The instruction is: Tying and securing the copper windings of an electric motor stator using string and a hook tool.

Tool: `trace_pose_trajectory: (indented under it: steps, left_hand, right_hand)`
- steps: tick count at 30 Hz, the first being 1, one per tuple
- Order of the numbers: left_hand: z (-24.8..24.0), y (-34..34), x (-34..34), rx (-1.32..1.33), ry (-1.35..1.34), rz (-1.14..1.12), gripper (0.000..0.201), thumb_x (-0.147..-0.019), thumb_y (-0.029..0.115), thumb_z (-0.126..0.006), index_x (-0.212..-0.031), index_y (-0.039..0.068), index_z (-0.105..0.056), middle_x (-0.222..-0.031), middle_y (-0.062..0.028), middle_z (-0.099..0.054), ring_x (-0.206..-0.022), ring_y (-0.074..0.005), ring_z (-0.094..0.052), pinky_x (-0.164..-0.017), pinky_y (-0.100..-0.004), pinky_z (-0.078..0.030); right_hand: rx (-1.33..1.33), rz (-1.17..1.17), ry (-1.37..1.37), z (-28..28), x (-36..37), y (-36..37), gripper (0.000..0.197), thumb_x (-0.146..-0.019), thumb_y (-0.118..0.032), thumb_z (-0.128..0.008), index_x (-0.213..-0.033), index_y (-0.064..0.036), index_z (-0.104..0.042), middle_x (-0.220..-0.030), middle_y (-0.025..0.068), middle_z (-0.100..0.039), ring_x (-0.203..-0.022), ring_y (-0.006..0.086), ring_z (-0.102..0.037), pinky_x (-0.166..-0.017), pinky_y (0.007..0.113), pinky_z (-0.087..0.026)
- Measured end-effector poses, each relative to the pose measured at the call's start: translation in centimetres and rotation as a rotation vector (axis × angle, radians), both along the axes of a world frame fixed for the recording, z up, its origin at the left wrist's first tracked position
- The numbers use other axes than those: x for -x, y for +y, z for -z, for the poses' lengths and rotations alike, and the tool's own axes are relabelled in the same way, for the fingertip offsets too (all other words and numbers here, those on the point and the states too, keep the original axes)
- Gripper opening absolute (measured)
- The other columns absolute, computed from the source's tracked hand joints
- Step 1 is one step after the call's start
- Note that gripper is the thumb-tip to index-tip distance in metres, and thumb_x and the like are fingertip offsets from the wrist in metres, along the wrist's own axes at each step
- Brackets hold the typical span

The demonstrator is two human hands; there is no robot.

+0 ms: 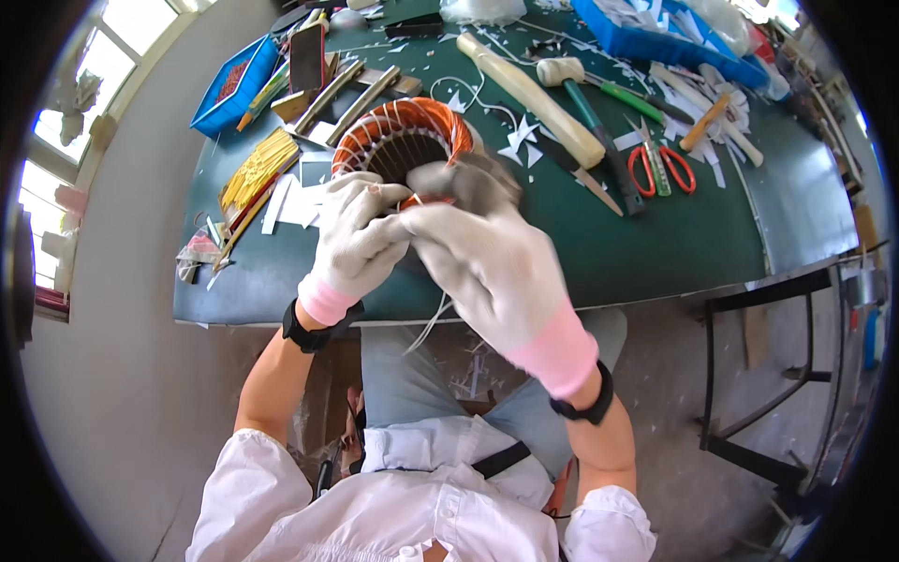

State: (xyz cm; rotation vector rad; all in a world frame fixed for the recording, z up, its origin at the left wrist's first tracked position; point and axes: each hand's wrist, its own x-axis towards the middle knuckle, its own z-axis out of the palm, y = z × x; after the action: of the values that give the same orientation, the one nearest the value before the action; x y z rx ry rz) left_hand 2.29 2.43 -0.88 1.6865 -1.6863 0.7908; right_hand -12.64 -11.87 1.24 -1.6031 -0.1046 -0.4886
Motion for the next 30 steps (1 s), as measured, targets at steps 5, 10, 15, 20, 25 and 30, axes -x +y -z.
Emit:
trace_pose_trajectory:
  steps: [5,10,15,20,25,30]
  left_hand:
    - [-1.1,-0.9,-0.2,0.036,-0.022,0.082,0.024,-0.066,0.005,-0.074,-0.085,0.015,-0.065,-0.09,-0.0018,-0.063,-0.078,-0.0224,-0.06,-0.077,-0.0382,-0.048]
    - [0.4,0.2,-1.0,0.001,0.071,0.008,0.022,-0.066,0.005,-0.074,-0.084,0.015,-0.067,-0.087,-0.0007,-0.061,-0.079,-0.0222,-0.059,-0.078,-0.0396,-0.046]
    - [-0.2,-0.2,-0.6,-0.03,0.106,0.107,0.025,-0.065,0.005,-0.074,-0.087,0.013,-0.066,-0.086,-0.0011,-0.062,-0.079,-0.0217,-0.06,-0.082,-0.0384,-0.044]
    - [-2.6,0.3,-0.2,-0.152,0.397,0.02,0.03,-0.072,0.013,-0.077,-0.099,0.006,-0.065,-0.087,-0.0052,-0.062,-0.082,-0.0272,-0.058,-0.084,-0.04,-0.042]
    - [-1.9,-0.1,-1.0,-0.189,0.182,-0.075,0.026,-0.072,0.017,-0.078,-0.092,0.007,-0.066,-0.083,-0.0052,-0.059,-0.082,-0.0268,-0.056,-0.083,-0.0401,-0.043]
    - [-3.3,0.1,-1.1,-0.309,0.155,-0.096,0.024,-0.069,0.021,-0.078,-0.086,0.009,-0.066,-0.085,-0.0054,-0.06,-0.083,-0.0268,-0.057,-0.081,-0.0405,-0.043]
  right_hand:
    - [-1.302,-0.394,-0.099,5.0,-0.1,3.0,0.021,-0.104,-0.032,-0.05,-0.094,-0.0134,-0.053,-0.059,-0.0073,-0.026,-0.046,0.0036,-0.022,-0.038,0.019,-0.018]
    - [-1.377,-0.333,0.277,-2.5,-2.6,2.2,0.018,-0.106,-0.023,-0.045,-0.095,-0.0097,-0.053,-0.059,-0.0079,-0.027,-0.046,0.0033,-0.023,-0.039,0.021,-0.018]
    - [-0.716,-0.056,0.136,5.2,-0.1,2.4,0.025,-0.105,-0.03,-0.048,-0.097,-0.0064,-0.053,-0.064,-0.0056,-0.04,-0.049,0.0008,-0.031,-0.042,0.018,-0.021]
    - [-0.848,-0.359,0.206,0.9,-2.3,-4.0,0.02,-0.104,-0.026,-0.048,-0.098,-0.0079,-0.054,-0.078,0.0004,-0.051,-0.047,-0.0011,-0.028,-0.039,0.014,-0.022]
    - [-0.572,-0.155,0.243,-0.5,-2.1,-6.1,0.021,-0.102,-0.023,-0.051,-0.104,-0.0045,-0.06,-0.077,-0.0015,-0.055,-0.051,-0.0004,-0.032,-0.044,0.016,-0.025]
    - [0.77,0.958,0.041,2.7,1.7,-5.4,0.024,-0.096,-0.01,-0.055,-0.116,-0.0015,-0.064,-0.097,0.0156,-0.058,-0.083,0.0284,-0.058,-0.08,0.038,-0.049]
